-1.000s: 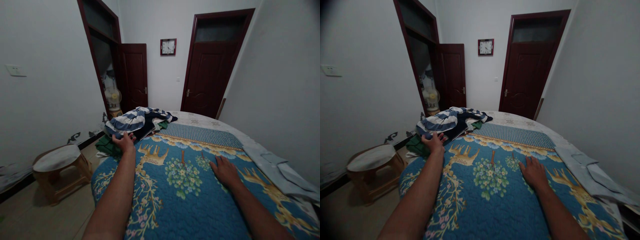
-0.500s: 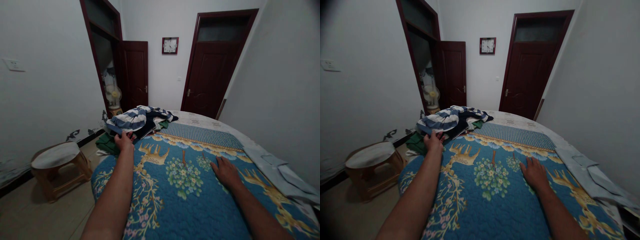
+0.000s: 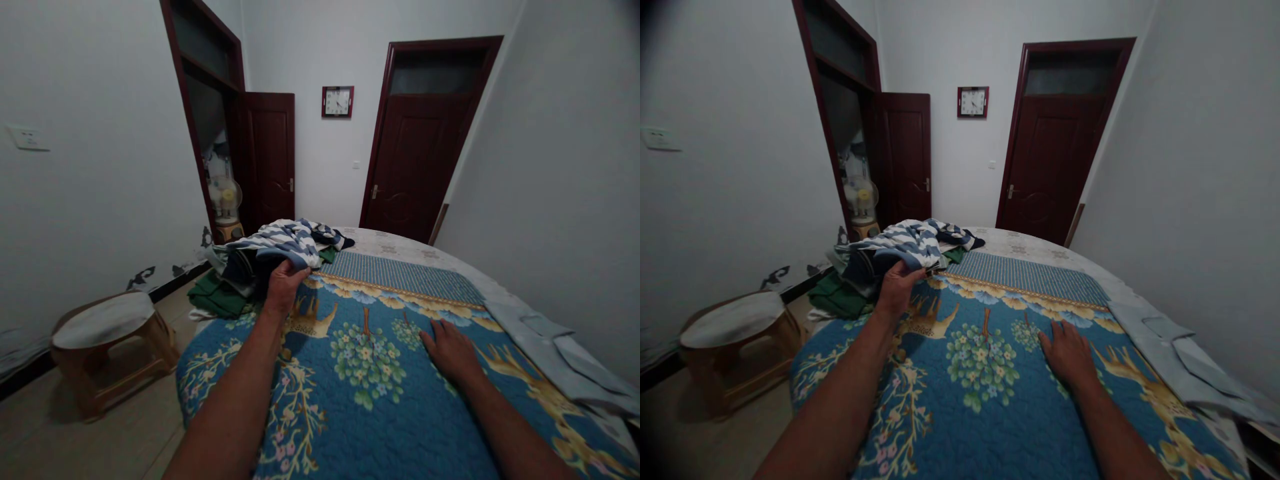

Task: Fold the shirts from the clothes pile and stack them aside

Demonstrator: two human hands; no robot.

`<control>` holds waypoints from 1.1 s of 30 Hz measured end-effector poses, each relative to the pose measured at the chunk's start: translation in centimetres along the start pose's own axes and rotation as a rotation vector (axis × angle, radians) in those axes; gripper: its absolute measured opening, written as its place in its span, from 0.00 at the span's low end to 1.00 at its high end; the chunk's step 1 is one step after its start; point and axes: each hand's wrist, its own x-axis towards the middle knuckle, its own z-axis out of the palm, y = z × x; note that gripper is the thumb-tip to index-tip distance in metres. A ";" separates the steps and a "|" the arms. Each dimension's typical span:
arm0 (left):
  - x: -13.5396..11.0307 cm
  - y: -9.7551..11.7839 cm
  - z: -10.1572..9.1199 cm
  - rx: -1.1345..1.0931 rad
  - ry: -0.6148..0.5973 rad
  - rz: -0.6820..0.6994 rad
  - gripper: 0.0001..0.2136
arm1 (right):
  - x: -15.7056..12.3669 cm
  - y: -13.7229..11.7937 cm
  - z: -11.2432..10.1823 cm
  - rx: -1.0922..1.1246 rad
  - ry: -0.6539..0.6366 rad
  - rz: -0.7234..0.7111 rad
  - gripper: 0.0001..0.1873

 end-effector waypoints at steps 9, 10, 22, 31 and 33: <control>-3.0 -2.4 3.4 0.438 -0.483 0.123 0.07 | 0.0 0.5 0.6 0.034 0.100 -0.050 0.37; -3.2 -2.6 3.5 0.475 -0.499 0.157 0.07 | 0.0 0.6 0.5 0.056 0.125 -0.063 0.36; -3.7 -1.9 3.7 0.553 -0.489 0.212 0.07 | -0.7 -16.4 -6.0 0.833 0.203 -0.552 0.43; -2.9 1.4 0.6 0.490 -0.517 0.194 0.15 | 5.5 -27.4 -11.8 1.151 0.035 -0.666 0.17; -2.1 1.7 -1.5 0.484 -0.433 0.229 0.18 | 6.4 -28.2 -12.4 1.259 -0.079 -0.556 0.12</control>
